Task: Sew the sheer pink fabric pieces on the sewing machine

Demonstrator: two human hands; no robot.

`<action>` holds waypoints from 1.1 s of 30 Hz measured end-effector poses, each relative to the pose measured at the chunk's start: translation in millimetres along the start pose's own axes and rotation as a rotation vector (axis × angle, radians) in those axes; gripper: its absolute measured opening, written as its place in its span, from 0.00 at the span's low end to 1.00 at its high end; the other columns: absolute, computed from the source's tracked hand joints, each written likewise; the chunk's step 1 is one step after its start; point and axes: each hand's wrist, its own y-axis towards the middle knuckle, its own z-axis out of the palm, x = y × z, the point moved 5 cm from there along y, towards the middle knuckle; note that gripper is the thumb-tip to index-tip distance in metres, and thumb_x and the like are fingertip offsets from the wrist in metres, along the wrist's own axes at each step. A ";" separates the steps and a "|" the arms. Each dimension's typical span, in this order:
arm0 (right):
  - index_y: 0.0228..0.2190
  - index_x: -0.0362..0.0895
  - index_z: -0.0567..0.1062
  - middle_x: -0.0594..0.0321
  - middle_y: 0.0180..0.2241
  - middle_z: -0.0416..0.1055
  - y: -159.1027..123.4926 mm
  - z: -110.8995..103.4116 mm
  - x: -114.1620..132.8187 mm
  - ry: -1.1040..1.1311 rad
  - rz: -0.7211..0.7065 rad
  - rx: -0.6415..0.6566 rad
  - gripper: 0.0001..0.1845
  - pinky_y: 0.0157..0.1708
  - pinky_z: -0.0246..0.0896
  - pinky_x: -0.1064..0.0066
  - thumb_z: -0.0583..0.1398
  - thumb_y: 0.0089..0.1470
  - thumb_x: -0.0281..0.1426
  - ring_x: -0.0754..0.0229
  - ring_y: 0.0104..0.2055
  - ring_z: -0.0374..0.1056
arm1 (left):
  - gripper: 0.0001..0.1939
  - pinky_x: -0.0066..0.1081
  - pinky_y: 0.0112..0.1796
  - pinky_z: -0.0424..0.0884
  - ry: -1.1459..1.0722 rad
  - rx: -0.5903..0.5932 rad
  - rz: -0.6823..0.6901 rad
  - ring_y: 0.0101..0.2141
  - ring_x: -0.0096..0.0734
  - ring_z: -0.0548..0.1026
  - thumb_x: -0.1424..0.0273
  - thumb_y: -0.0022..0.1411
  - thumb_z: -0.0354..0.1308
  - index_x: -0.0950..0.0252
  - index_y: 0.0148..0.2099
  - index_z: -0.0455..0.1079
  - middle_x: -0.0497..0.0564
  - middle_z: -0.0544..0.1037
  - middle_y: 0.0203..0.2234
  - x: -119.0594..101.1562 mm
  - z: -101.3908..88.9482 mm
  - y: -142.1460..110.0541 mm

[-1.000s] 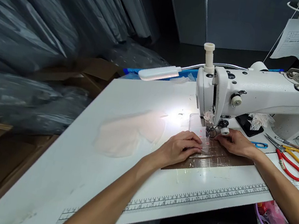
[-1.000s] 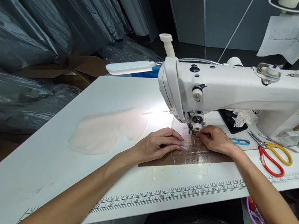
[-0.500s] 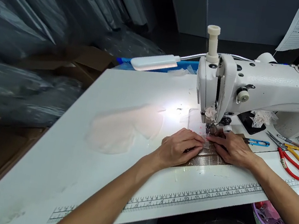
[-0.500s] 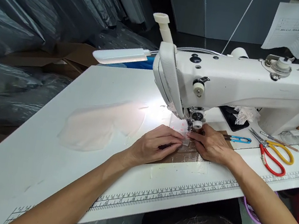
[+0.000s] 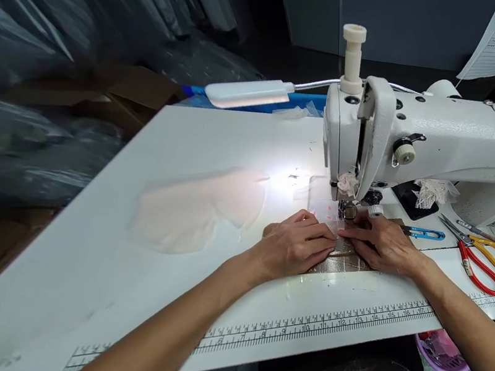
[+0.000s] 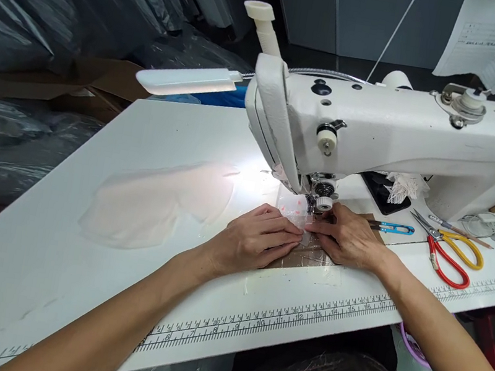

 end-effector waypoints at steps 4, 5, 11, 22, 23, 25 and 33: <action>0.50 0.49 0.78 0.53 0.42 0.68 1.0 -1.0 3.1 -0.045 0.021 0.038 0.17 0.39 0.66 0.65 0.54 0.63 0.31 0.57 0.41 0.64 | 0.10 0.36 0.38 0.71 -0.058 0.085 -0.006 0.31 0.28 0.77 0.75 0.68 0.52 0.64 0.37 0.75 0.50 0.82 0.34 3.2 -1.2 4.4; 0.50 0.48 0.77 0.53 0.42 0.68 1.4 -1.7 4.2 -0.055 0.028 0.040 0.18 0.38 0.66 0.65 0.54 0.62 0.30 0.57 0.41 0.64 | 0.10 0.36 0.39 0.71 -0.088 0.109 -0.014 0.32 0.28 0.77 0.74 0.68 0.52 0.64 0.37 0.75 0.50 0.82 0.35 5.0 -1.6 5.7; 0.54 0.48 0.74 0.51 0.45 0.68 5.5 -4.1 10.7 -0.158 0.066 0.037 0.20 0.33 0.64 0.67 0.51 0.64 0.31 0.59 0.36 0.65 | 0.09 0.39 0.40 0.70 -0.147 0.153 -0.040 0.31 0.31 0.76 0.71 0.63 0.53 0.63 0.37 0.75 0.50 0.81 0.35 12.5 -2.3 7.8; 0.55 0.46 0.73 0.49 0.45 0.69 4.2 -2.5 12.4 -0.183 0.061 0.043 0.20 0.36 0.67 0.65 0.50 0.66 0.34 0.58 0.36 0.66 | 0.11 0.39 0.38 0.69 0.051 0.153 -0.042 0.32 0.35 0.73 0.70 0.66 0.51 0.68 0.42 0.74 0.56 0.80 0.40 11.8 -1.8 3.7; 0.55 0.45 0.73 0.49 0.45 0.69 4.0 -2.1 12.0 -0.190 0.066 0.050 0.21 0.36 0.67 0.65 0.50 0.66 0.34 0.58 0.36 0.66 | 0.12 0.39 0.38 0.69 0.057 0.161 -0.047 0.32 0.35 0.73 0.70 0.66 0.51 0.68 0.43 0.74 0.56 0.80 0.41 12.2 -1.4 3.5; 0.55 0.46 0.73 0.48 0.45 0.69 3.8 -1.6 11.9 -0.194 0.075 0.057 0.21 0.35 0.67 0.65 0.49 0.67 0.35 0.58 0.36 0.66 | 0.12 0.39 0.39 0.68 0.059 0.174 -0.062 0.33 0.36 0.74 0.69 0.66 0.51 0.68 0.44 0.74 0.56 0.80 0.42 13.6 -0.2 2.9; 0.54 0.45 0.74 0.48 0.43 0.68 4.4 -3.1 14.7 -0.186 0.073 0.022 0.21 0.35 0.68 0.64 0.48 0.67 0.34 0.58 0.35 0.67 | 0.15 0.39 0.40 0.68 0.021 0.174 -0.111 0.37 0.38 0.75 0.67 0.66 0.52 0.70 0.49 0.72 0.58 0.78 0.46 19.1 3.0 -0.2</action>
